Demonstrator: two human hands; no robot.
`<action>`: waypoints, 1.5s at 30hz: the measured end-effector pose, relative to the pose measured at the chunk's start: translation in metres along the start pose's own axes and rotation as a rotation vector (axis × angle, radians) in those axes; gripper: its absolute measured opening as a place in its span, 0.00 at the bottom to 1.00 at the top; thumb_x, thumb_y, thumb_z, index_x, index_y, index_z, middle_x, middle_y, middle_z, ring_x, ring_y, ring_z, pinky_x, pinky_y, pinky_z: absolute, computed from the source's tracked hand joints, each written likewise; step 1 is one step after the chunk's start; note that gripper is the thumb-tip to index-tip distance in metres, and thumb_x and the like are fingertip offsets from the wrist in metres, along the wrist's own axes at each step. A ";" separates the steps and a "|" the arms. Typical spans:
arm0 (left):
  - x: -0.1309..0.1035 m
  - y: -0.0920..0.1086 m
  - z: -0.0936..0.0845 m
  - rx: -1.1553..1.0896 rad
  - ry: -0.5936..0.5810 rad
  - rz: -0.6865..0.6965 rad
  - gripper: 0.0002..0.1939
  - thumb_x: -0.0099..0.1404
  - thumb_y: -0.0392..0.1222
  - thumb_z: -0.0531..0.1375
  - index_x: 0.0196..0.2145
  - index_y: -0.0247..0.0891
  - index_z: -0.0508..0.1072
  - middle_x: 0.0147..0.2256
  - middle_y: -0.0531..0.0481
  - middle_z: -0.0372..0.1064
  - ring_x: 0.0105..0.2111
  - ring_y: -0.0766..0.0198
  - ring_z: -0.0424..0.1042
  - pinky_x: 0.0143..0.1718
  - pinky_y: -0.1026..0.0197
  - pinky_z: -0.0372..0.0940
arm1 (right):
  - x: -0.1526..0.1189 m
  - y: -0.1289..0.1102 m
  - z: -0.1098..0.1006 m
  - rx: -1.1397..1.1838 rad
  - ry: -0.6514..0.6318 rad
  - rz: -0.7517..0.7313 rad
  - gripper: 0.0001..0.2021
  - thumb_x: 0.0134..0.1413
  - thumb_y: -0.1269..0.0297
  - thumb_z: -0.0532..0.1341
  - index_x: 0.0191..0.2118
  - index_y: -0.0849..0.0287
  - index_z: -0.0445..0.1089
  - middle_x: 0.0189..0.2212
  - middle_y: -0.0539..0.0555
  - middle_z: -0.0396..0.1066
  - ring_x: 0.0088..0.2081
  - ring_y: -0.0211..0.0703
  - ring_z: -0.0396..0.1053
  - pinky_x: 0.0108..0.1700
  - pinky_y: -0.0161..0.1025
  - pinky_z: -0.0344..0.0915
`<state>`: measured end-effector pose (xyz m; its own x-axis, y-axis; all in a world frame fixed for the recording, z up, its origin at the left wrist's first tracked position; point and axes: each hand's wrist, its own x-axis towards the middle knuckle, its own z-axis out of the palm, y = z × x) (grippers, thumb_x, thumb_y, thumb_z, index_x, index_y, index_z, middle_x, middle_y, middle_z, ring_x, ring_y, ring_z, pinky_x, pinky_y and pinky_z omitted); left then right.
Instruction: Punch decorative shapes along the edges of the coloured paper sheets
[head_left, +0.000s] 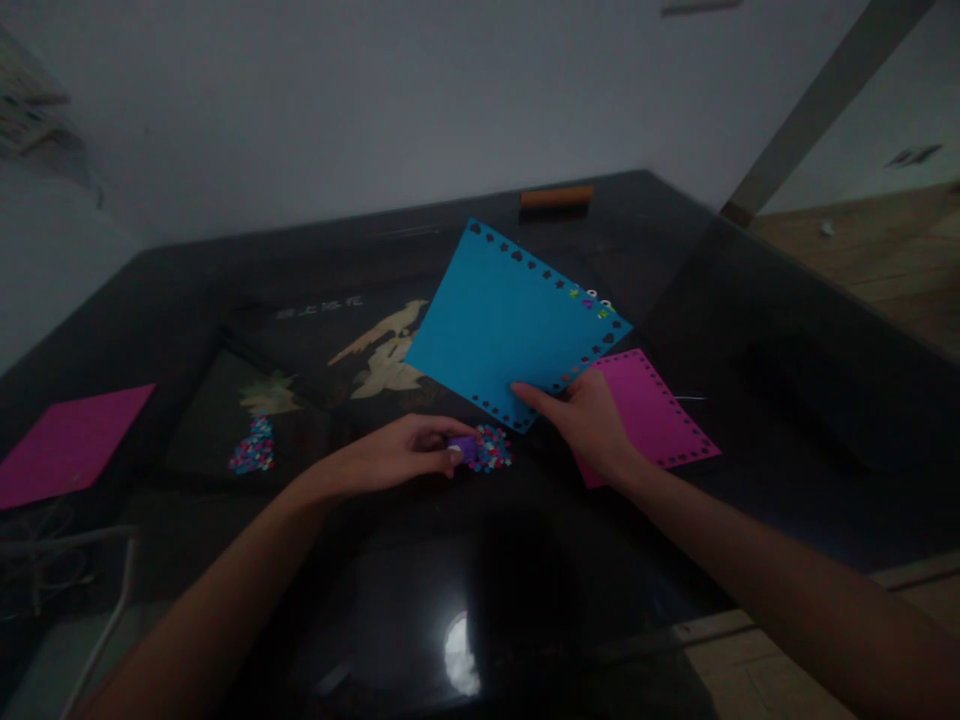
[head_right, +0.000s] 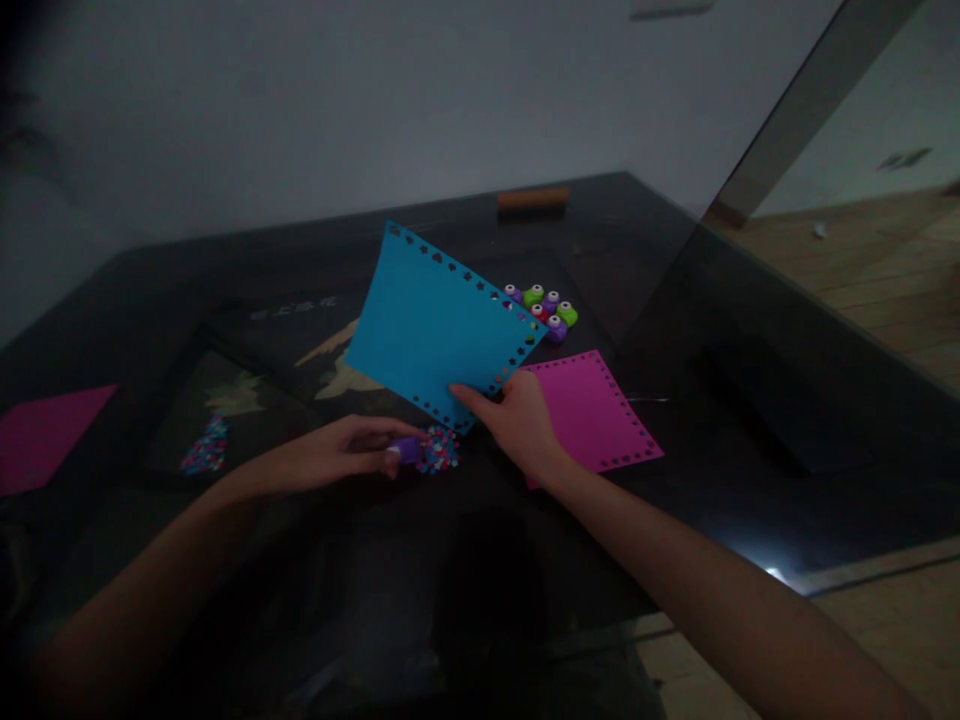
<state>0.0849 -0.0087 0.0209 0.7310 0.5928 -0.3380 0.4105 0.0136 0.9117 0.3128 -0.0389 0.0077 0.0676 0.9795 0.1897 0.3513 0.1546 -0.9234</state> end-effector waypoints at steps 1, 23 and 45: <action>0.000 -0.001 -0.001 0.004 -0.002 -0.003 0.18 0.59 0.42 0.60 0.48 0.42 0.73 0.41 0.46 0.74 0.36 0.60 0.71 0.36 0.62 0.65 | 0.000 -0.001 0.000 0.004 -0.001 -0.002 0.07 0.50 0.60 0.62 0.27 0.57 0.70 0.26 0.51 0.74 0.33 0.45 0.70 0.32 0.40 0.65; 0.013 -0.011 -0.005 -0.591 0.143 -0.105 0.10 0.57 0.36 0.55 0.34 0.36 0.75 0.33 0.44 0.72 0.27 0.65 0.66 0.25 0.64 0.59 | 0.000 -0.004 -0.001 0.032 -0.016 0.039 0.12 0.48 0.58 0.63 0.21 0.56 0.64 0.21 0.48 0.69 0.23 0.37 0.62 0.26 0.36 0.59; 0.006 -0.002 0.017 0.328 0.252 0.028 0.13 0.58 0.41 0.59 0.42 0.38 0.68 0.38 0.49 0.69 0.27 0.66 0.70 0.30 0.61 0.65 | 0.001 -0.003 0.000 0.068 -0.010 0.013 0.12 0.48 0.59 0.63 0.21 0.58 0.65 0.21 0.48 0.69 0.24 0.37 0.62 0.27 0.35 0.59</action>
<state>0.0975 -0.0190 0.0134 0.6045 0.7685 -0.2096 0.5746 -0.2384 0.7830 0.3121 -0.0385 0.0108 0.0621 0.9826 0.1748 0.2865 0.1502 -0.9462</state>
